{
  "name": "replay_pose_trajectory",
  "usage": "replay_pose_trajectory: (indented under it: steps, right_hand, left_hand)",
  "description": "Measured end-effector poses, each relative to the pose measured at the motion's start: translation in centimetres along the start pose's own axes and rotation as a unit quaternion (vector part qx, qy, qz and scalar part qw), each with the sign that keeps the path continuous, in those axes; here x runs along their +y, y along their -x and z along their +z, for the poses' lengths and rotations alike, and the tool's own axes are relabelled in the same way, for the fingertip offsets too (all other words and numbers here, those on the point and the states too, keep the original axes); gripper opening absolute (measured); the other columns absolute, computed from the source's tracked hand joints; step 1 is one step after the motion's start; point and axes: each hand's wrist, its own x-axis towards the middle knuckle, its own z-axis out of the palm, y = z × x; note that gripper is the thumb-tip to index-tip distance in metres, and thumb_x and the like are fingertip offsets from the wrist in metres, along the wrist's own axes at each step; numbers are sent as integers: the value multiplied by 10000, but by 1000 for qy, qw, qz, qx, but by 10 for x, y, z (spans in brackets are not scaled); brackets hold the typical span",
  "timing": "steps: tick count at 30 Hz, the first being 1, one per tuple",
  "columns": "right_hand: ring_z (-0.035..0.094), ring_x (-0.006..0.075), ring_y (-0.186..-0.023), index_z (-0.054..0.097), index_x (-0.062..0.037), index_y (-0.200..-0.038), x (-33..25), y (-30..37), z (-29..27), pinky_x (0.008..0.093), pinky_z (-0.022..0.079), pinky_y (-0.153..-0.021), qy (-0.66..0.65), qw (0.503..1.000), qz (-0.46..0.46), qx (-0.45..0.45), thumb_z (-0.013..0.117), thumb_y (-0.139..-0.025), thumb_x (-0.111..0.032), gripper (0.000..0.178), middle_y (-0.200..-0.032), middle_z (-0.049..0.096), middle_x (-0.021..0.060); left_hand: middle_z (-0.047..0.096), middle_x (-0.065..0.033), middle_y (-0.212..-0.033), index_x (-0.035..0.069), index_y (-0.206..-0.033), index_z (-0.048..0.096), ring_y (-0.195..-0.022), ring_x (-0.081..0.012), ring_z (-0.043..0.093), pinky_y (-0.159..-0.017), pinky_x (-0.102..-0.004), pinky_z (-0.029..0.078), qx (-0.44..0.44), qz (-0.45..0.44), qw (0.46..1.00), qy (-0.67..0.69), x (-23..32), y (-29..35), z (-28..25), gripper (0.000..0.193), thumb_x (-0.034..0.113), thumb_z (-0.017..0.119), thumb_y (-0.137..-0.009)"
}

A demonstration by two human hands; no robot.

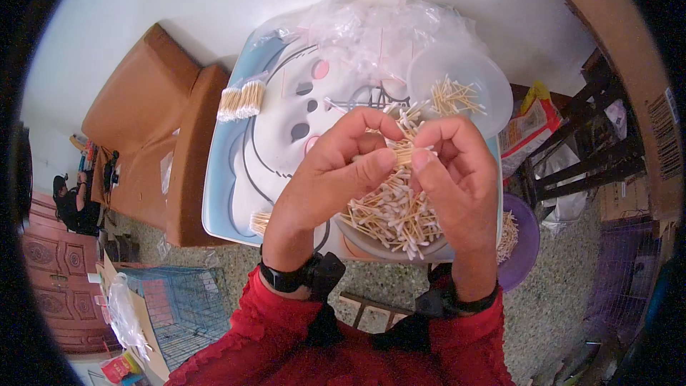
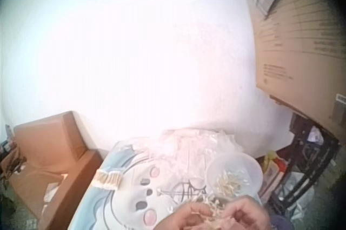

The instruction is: Sort and pack cotton swabs into small plastic bags.

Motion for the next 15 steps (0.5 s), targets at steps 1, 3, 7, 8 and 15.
replay_pose_trajectory:
  steps: [1, 3, 7, 8, 15]
  right_hand:
    - [469, 36, -646, 492, -29, -914, 1, 0, 0, 176, 382, -590, 0, 1000, 1, 0, 531, -842, -61, 88, -744, 502, -13]
    - [470, 37, -687, 487, -23, -913, 3, 1, 2, 177, 385, -626, 41, 997, -60, 32, 529, -835, -42, 90, -782, 505, -4]
    - [468, 37, -723, 490, -16, -928, 4, 2, 2, 179, 385, -653, 61, 995, -67, 31, 523, -829, -18, 105, -823, 511, 4]
    - [467, 35, -725, 493, -14, -940, 2, 2, 5, 178, 385, -654, 58, 996, -56, 33, 524, -831, -18, 114, -824, 515, 2]
    - [463, 33, -717, 500, -9, -970, 1, 2, 7, 171, 382, -636, 28, 998, -48, 32, 542, -863, -57, 125, -823, 525, 0]
  left_hand:
    - [473, 61, -700, 70, -1044, 482, -602, -9, 393, -519, -153, 295, 19, -7, 1000, -9, -1, -1, -1, 209, 177, 560, -882]
    - [483, 62, -695, 69, -990, 517, -595, -4, 402, -513, -150, 303, 40, -13, 999, -19, -1, -1, -3, 178, 183, 582, -870]
    - [488, 62, -678, 70, -896, 547, -563, -4, 403, -487, -147, 297, 69, 18, 997, 12, -1, -1, -4, 136, 186, 605, -855]
    - [482, 61, -672, 69, -886, 547, -554, -6, 399, -481, -148, 293, 79, 34, 996, 19, -1, -1, -3, 133, 183, 607, -853]
    - [459, 54, -658, 60, -875, 538, -545, -14, 385, -478, -154, 284, 79, 59, 995, 28, -5, -2, -2, 117, 167, 585, -868]
